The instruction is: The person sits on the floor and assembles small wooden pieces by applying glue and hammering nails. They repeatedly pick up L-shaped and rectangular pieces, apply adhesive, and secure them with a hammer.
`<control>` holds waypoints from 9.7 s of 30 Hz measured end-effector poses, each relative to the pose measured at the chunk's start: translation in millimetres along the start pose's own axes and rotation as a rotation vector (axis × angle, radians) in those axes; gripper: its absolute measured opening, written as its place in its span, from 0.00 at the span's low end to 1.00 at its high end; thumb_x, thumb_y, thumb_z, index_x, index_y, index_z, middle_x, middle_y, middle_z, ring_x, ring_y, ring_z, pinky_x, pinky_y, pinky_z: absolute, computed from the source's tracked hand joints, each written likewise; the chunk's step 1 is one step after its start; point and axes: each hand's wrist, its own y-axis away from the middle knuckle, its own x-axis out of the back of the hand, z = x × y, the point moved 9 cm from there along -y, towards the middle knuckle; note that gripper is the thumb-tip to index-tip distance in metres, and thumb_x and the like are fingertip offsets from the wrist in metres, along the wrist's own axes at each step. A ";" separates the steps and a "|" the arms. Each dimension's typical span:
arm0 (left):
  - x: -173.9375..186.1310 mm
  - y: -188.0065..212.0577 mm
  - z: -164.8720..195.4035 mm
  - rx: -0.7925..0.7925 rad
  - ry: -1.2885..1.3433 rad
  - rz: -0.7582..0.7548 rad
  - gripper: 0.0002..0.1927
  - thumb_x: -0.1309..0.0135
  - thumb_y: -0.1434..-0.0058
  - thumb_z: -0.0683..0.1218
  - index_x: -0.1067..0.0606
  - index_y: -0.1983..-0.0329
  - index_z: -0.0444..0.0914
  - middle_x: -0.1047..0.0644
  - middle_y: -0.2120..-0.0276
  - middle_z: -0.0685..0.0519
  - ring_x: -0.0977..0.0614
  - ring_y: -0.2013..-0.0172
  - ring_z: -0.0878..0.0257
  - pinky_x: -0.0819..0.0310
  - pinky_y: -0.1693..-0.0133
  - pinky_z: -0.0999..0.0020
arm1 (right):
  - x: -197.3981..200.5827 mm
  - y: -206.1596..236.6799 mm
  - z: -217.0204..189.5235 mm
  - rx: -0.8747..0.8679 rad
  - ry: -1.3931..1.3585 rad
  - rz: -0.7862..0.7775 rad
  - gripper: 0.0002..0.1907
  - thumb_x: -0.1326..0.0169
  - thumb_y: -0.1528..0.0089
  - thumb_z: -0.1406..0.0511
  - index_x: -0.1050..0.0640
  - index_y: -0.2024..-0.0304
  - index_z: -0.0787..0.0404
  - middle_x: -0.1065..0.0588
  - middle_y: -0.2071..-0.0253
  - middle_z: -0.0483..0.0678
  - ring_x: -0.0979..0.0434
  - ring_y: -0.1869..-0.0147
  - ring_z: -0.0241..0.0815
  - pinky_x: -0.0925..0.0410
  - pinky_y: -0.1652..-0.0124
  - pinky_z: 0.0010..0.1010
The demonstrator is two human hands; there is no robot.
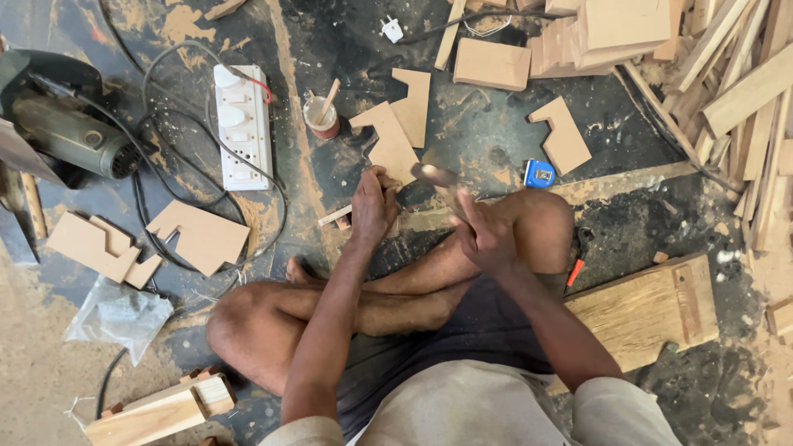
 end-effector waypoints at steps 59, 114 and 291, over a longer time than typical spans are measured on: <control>-4.7 -18.8 -31.6 0.205 -0.198 -0.393 0.58 0.29 0.52 0.45 0.50 0.22 0.36 0.16 0.68 0.46 0.14 0.67 0.48 0.20 0.61 0.54 | -110.7 -14.2 97.2 -0.720 -0.539 0.047 0.48 0.34 0.38 0.59 0.45 0.21 0.55 0.18 0.60 0.46 0.22 0.62 0.30 0.27 0.64 0.25; -10.8 -22.0 -40.3 0.356 -0.159 -0.423 0.57 0.28 0.54 0.44 0.46 0.22 0.39 0.16 0.67 0.48 0.14 0.68 0.54 0.18 0.59 0.59 | -0.2 -1.6 -18.5 -0.070 -0.049 0.003 0.30 0.50 0.32 0.71 0.37 0.26 0.61 0.19 0.53 0.58 0.18 0.62 0.48 0.25 0.64 0.36; 96.5 49.0 -88.6 0.575 -0.443 -0.012 0.18 0.46 0.40 0.49 0.22 0.47 0.41 0.17 0.63 0.41 0.16 0.59 0.41 0.22 0.54 0.46 | -148.4 -67.6 -27.5 0.266 0.428 -0.569 0.20 0.48 0.41 0.75 0.23 0.48 0.52 0.24 0.64 0.46 0.27 0.55 0.45 0.37 0.56 0.40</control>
